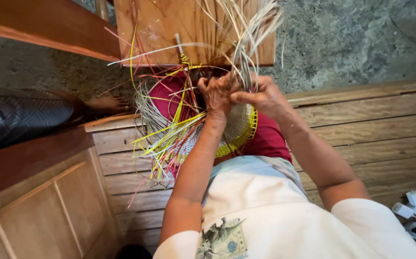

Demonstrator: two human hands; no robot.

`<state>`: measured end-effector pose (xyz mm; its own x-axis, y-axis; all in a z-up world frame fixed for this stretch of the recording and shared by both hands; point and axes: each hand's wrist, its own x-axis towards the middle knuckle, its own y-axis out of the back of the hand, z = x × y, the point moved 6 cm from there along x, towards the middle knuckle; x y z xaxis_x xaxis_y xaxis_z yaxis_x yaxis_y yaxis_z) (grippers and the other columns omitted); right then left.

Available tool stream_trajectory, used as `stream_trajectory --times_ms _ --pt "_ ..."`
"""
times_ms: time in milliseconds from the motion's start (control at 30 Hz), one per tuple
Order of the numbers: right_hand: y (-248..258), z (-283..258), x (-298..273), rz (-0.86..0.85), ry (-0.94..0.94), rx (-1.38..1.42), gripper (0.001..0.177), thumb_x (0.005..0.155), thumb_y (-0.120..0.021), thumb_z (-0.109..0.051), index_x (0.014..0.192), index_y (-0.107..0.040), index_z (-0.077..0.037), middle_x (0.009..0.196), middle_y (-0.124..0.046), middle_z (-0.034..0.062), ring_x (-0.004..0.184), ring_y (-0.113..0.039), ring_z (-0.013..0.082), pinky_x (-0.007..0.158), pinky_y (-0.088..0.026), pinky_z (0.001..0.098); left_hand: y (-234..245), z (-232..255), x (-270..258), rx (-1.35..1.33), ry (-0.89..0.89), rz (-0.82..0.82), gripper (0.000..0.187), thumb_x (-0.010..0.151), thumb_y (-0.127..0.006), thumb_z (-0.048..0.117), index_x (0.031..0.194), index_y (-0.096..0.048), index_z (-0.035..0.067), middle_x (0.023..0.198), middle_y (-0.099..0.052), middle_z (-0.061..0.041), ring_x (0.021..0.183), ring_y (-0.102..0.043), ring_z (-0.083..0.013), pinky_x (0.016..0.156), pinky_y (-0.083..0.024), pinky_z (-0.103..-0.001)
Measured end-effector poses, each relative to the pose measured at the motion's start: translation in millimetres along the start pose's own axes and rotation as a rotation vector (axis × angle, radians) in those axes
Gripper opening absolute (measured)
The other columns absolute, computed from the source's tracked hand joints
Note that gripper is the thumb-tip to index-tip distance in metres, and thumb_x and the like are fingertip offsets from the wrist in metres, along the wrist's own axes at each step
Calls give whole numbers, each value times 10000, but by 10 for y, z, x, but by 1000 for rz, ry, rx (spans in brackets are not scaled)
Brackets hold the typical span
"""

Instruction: Weaving a basket using thin strips of material

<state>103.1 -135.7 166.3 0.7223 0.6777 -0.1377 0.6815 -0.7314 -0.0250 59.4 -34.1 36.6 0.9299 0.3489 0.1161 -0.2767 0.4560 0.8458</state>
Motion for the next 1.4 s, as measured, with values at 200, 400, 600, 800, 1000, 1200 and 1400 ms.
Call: stream_trajectory --times_ms 200,400,600,800,1000,1200,1400 --pt "126 -464 116 164 53 395 215 725 -840 115 880 -690 112 922 -634 189 828 -673 250 794 -597 378 38 37 49 -153 61 3 304 788 -735 600 1020 -709 406 868 -732 128 887 -673 -163 1063 -287 -522" --pt "54 -386 -21 61 -66 467 40 987 -601 42 1007 -632 57 762 -619 218 473 -664 277 408 -564 332 322 130 141 -11 -84 94 213 770 -776 490 862 -673 327 729 -676 130 782 -630 -117 949 -355 -431" --pt "123 390 -506 -73 -435 222 169 1031 -557 -115 1031 -627 39 747 -688 163 574 -704 226 541 -559 305 1024 204 476 -92 -155 128 196 797 -683 528 885 -717 355 830 -709 194 880 -584 -81 922 -329 -395" --pt "361 476 -1002 -176 -270 -145 247 817 -633 136 985 -790 47 1015 -754 263 1020 -708 340 1010 -575 445 914 -246 640 -14 65 42 89 754 -710 258 810 -758 208 830 -737 5 929 -691 -251 928 -462 -494" --pt "724 566 -1205 33 -132 448 251 680 -816 98 902 -701 125 807 -640 203 692 -659 250 622 -589 355 861 -577 762 -566 317 -1 178 717 -792 147 894 -811 144 770 -764 -92 812 -776 -270 719 -595 -365" --pt "936 947 -1638 -35 27 536 205 826 -737 -84 650 -681 6 863 -687 222 1193 -600 468 991 -456 506 660 -1065 857 -1005 739 137 364 724 -609 26 1026 -797 101 894 -764 -160 852 -773 -265 736 -643 -376" --pt "1043 1539 -2141 10 -17 1010 117 774 -716 37 880 -744 -3 1572 -409 260 1418 -378 528 1129 -304 670 63 -1823 787 -1450 1053 179 335 839 -663 123 1173 -673 100 957 -753 -170 705 -781 -371 605 -701 -517"
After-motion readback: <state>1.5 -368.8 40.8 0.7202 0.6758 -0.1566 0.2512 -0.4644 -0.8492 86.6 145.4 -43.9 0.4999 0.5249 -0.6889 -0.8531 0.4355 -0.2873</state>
